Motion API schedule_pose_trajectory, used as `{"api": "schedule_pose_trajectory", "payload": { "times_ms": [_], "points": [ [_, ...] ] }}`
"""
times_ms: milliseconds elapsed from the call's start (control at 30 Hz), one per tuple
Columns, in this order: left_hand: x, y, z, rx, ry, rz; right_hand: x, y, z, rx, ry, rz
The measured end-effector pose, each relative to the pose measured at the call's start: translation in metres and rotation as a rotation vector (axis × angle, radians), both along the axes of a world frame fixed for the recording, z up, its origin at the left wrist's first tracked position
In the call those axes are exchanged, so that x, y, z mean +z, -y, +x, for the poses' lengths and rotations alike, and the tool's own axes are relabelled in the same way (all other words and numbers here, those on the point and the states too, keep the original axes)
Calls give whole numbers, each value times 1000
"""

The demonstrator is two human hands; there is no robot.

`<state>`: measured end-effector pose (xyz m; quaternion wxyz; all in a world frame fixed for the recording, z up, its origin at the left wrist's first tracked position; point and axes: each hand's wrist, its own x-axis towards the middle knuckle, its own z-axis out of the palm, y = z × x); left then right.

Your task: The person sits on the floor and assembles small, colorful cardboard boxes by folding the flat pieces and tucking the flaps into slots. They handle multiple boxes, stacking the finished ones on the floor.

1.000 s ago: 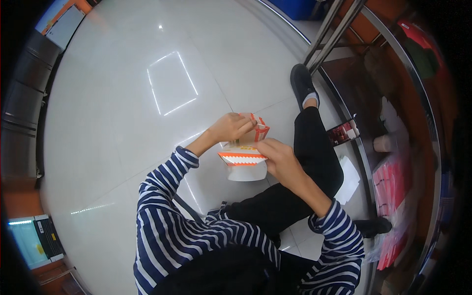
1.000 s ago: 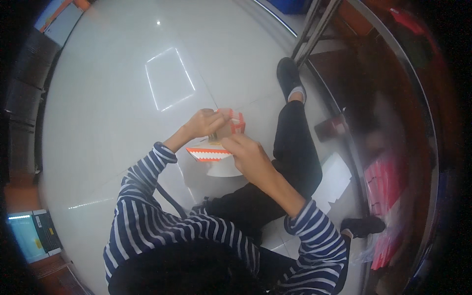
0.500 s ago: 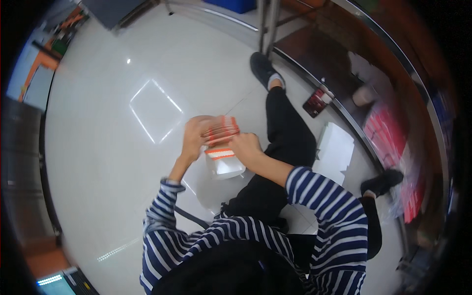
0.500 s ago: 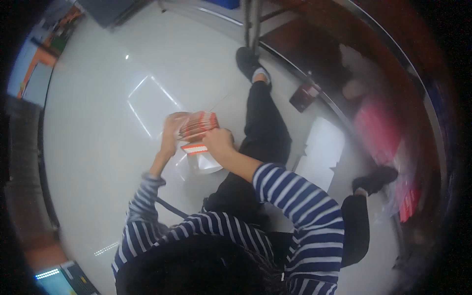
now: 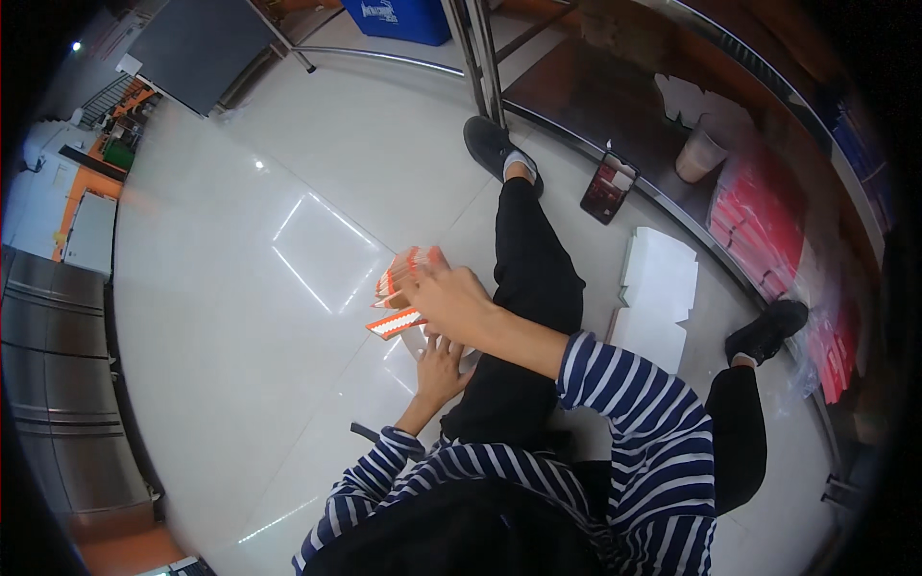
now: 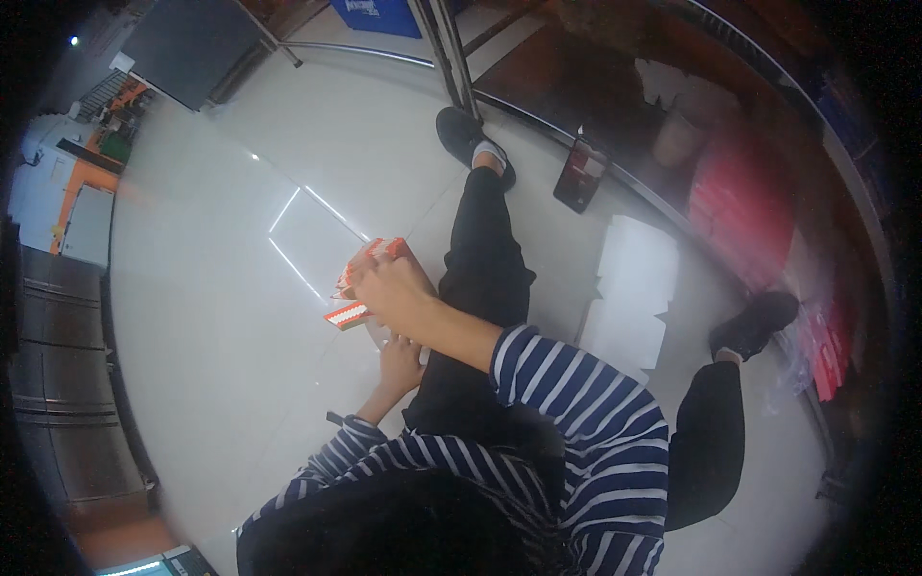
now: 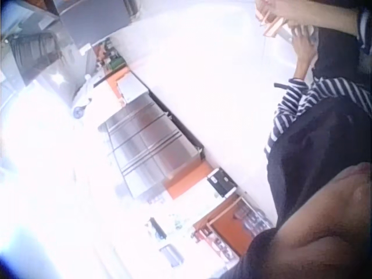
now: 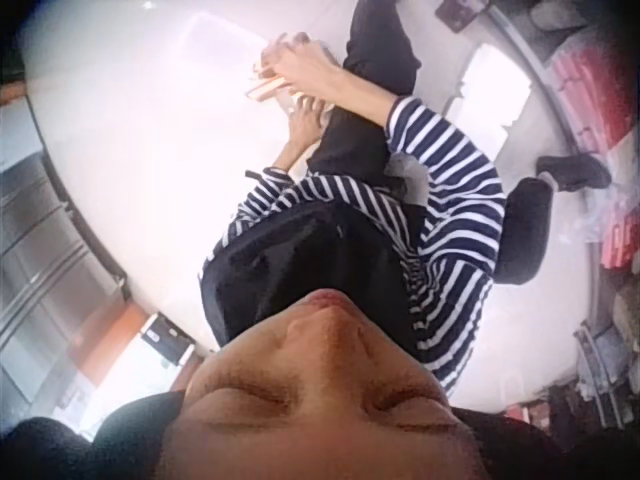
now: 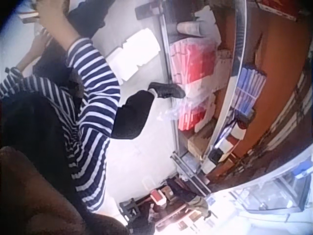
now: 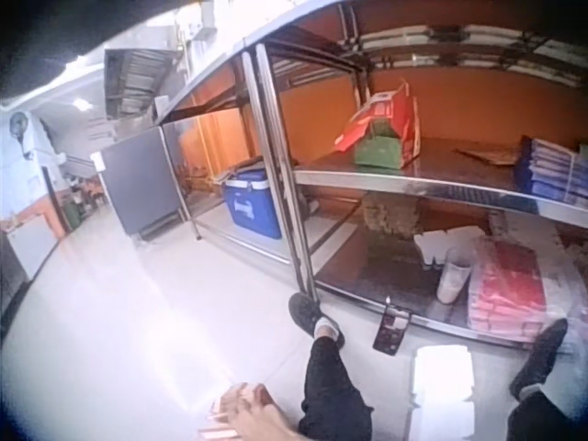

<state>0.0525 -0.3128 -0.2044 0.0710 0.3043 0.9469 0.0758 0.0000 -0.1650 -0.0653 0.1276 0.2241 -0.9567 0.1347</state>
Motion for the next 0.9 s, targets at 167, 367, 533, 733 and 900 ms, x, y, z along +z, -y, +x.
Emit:
{"api": "schedule_pose_trajectory", "payload": {
  "times_ms": [167, 367, 533, 733, 900],
  "points": [
    [-8, 3, -5, -27, 56, 74, -12, 9, -16, 146, -23, 9],
    [-31, 13, 0, -64, 34, 52, 11, 25, -26, 181, 235, 190],
    [-27, 6, -4, -31, 114, -93, 4, 16, -33, 38, 385, 179],
    [-42, 31, -10, -143, -100, 50, 81, -92, 30, 100, 205, -280],
    [-28, 34, -10, -114, 45, 92, 79, -208, 96, -310, 508, -43]
  ]
}}
